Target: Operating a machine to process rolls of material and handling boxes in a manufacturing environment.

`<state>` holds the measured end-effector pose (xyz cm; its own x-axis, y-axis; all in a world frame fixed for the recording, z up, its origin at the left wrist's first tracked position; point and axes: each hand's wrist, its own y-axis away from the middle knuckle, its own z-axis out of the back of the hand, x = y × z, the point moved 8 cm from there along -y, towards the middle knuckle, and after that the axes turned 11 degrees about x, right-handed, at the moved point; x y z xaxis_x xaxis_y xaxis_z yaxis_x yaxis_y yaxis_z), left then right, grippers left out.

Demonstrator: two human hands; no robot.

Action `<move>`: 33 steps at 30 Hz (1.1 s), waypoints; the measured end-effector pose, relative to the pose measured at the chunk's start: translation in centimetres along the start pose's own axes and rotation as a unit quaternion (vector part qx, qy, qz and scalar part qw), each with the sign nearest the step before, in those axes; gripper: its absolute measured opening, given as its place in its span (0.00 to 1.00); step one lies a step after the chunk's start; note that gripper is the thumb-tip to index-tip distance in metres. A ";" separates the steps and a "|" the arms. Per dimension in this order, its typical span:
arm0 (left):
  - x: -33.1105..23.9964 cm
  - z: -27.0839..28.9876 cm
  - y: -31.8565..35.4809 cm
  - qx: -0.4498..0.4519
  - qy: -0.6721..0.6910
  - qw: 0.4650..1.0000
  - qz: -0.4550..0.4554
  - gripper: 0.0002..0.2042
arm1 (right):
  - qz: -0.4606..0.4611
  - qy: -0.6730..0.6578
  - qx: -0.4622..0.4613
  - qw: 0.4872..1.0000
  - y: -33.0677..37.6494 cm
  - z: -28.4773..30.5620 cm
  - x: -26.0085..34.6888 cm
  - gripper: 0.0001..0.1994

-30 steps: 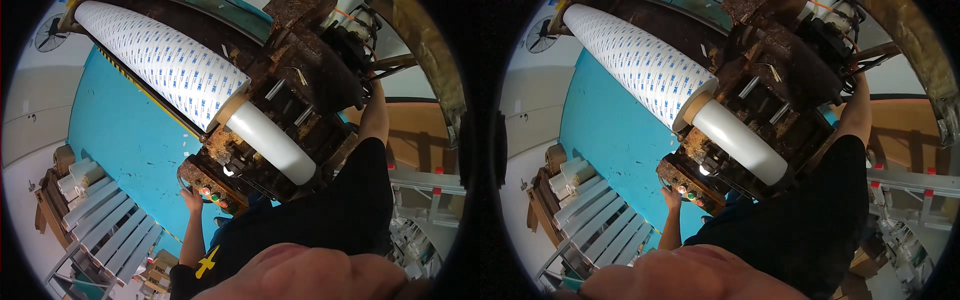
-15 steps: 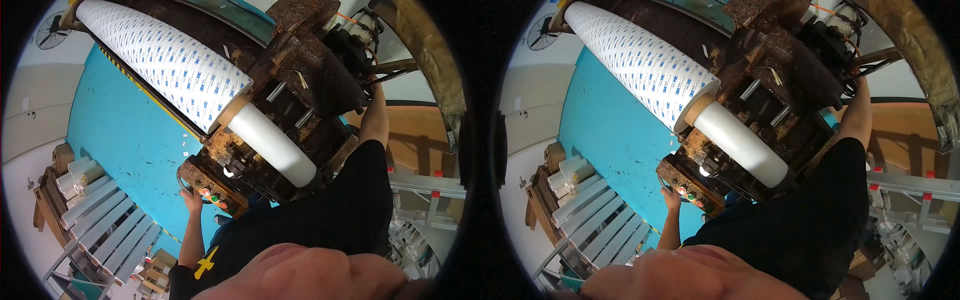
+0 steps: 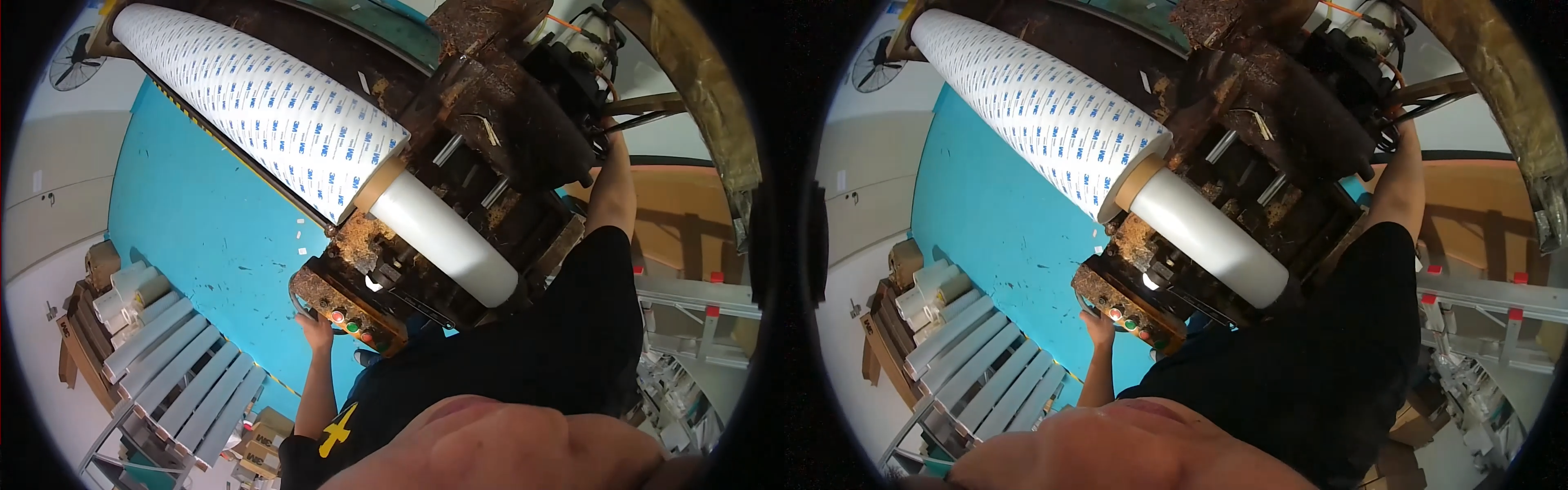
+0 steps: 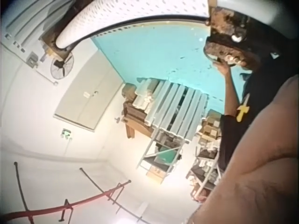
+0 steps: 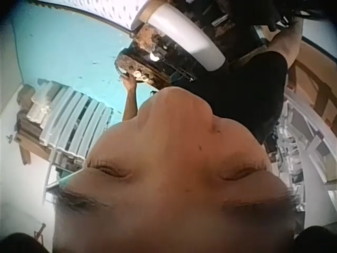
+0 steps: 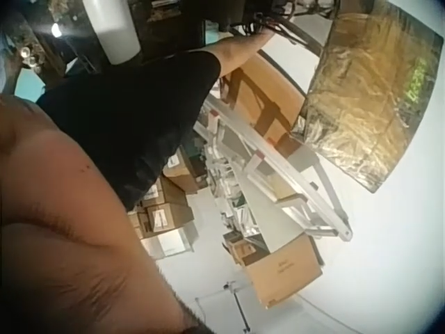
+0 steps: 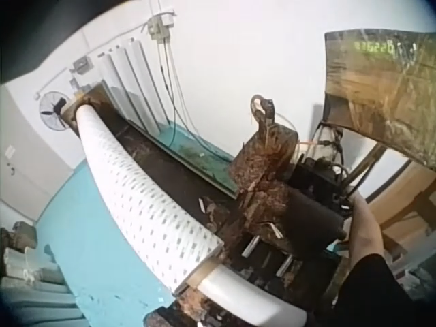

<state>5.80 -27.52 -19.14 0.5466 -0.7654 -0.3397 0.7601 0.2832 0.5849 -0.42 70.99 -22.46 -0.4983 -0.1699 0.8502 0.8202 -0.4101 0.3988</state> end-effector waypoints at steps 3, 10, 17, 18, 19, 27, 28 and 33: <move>-0.7 0.1 0.2 -0.004 0.003 1.000 -0.029 0.16 | 0.014 0.016 -0.011 1.000 0.0 0.5 0.0 0.25; -1.0 0.2 0.3 -0.012 -0.009 0.999 -0.045 0.15 | 0.042 0.057 -0.021 0.997 -0.2 1.0 0.6 0.25; -1.2 0.1 0.4 -0.015 0.003 0.998 -0.066 0.16 | 0.075 0.090 -0.029 0.993 0.3 1.0 1.3 0.25; -1.1 0.1 0.4 -0.015 0.019 0.997 -0.067 0.16 | 0.079 0.093 -0.029 0.992 0.4 1.0 1.3 0.25; -1.4 0.1 0.4 -0.013 0.019 0.996 -0.085 0.16 | 0.084 0.096 -0.031 0.991 0.4 1.0 1.3 0.25; -0.6 0.0 0.2 -0.004 0.014 0.999 -0.040 0.17 | 0.113 0.117 -0.041 0.986 0.9 1.0 1.3 0.26; -0.8 0.0 0.3 0.002 0.015 0.999 -0.047 0.17 | 0.116 0.119 -0.042 0.985 0.9 1.0 1.3 0.26; -1.1 0.2 0.5 -0.016 -0.005 0.999 -0.043 0.17 | 0.132 0.132 -0.048 0.981 1.0 0.9 1.4 0.26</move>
<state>5.52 -26.70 -18.33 0.4756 -0.7933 -0.3802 0.8151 0.2349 0.5296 -0.05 71.14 -20.60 -0.3386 -0.5028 0.7954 0.9065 -0.4010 0.1324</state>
